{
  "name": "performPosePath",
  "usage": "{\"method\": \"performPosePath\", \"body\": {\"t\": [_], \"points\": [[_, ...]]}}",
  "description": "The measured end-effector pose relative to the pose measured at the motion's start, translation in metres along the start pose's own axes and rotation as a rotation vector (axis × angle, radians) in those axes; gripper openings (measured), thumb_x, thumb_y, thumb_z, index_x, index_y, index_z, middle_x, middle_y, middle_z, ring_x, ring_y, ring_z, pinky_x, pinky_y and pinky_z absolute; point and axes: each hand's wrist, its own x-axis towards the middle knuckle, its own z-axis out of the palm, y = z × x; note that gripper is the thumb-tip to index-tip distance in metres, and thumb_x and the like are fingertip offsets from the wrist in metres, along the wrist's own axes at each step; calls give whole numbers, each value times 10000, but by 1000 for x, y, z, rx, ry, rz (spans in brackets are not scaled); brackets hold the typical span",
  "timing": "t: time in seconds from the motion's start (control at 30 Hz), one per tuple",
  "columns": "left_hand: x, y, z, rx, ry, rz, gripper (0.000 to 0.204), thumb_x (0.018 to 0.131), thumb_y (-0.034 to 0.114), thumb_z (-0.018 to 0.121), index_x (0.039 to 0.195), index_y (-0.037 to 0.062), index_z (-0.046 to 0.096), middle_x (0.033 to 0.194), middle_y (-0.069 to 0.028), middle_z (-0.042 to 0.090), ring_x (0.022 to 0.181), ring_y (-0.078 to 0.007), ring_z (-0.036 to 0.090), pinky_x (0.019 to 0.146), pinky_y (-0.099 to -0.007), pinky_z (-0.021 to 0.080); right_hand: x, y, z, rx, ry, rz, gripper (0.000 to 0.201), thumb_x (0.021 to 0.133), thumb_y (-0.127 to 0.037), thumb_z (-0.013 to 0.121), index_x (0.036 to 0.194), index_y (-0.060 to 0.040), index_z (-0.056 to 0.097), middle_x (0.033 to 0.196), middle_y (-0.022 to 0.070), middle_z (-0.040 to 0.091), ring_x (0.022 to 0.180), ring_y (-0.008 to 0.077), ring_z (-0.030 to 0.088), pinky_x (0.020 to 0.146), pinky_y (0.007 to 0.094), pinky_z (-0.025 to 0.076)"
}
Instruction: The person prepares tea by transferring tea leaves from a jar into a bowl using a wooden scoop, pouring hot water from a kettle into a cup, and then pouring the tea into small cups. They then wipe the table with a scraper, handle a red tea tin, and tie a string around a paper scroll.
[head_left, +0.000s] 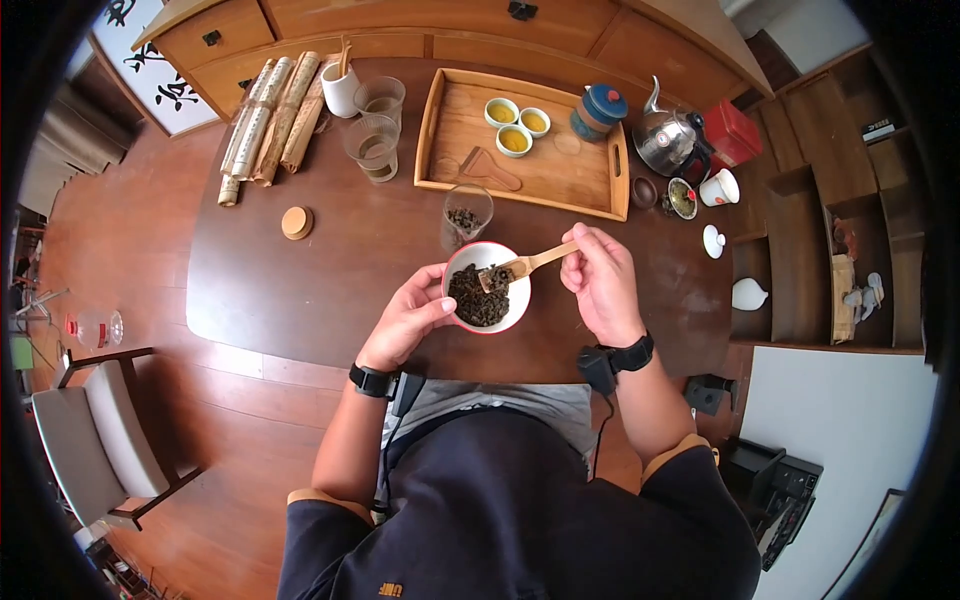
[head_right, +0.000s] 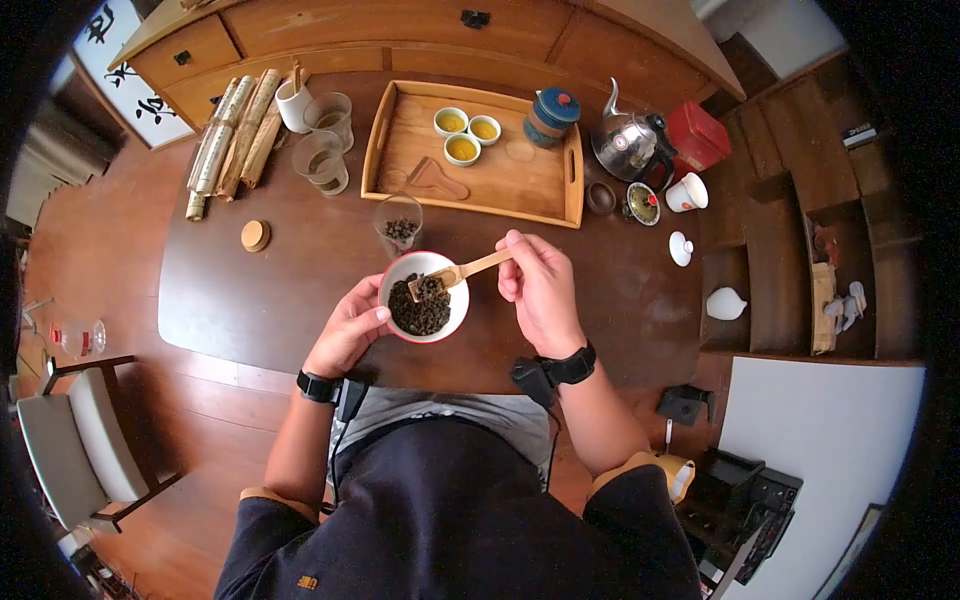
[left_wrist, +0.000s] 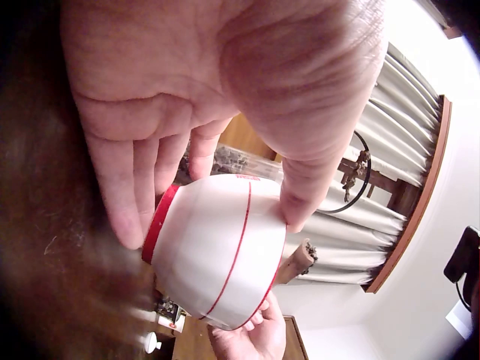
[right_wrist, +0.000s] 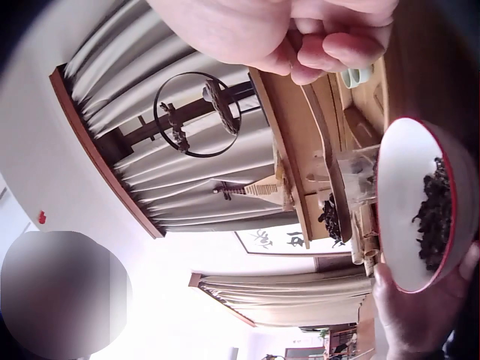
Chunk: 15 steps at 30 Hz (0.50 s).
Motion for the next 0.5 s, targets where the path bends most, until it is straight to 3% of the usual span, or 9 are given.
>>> {"method": "performPosePath", "body": {"t": [0.3,0.5], "points": [[-2,-2,-4,-5,-1,6,533,1003,102,690,1476,28,457,1341,-118,671,1197,-184,656,1023,-365,552,28,-42,30,6,-37,-120,221,1079,-227,623,1034,-17,672,705,-7,560,585,73,477,522,238,347],[-4,-2,-4,2,-3,14,526,1004,105,684,1475,33,461,1328,-109,674,1196,-176,654,1023,-355,549,40,-39,45,-160,-4,-294,239,1081,-243,627,1049,-14,688,744,2,599,613,69,520,550,227,411]]}}
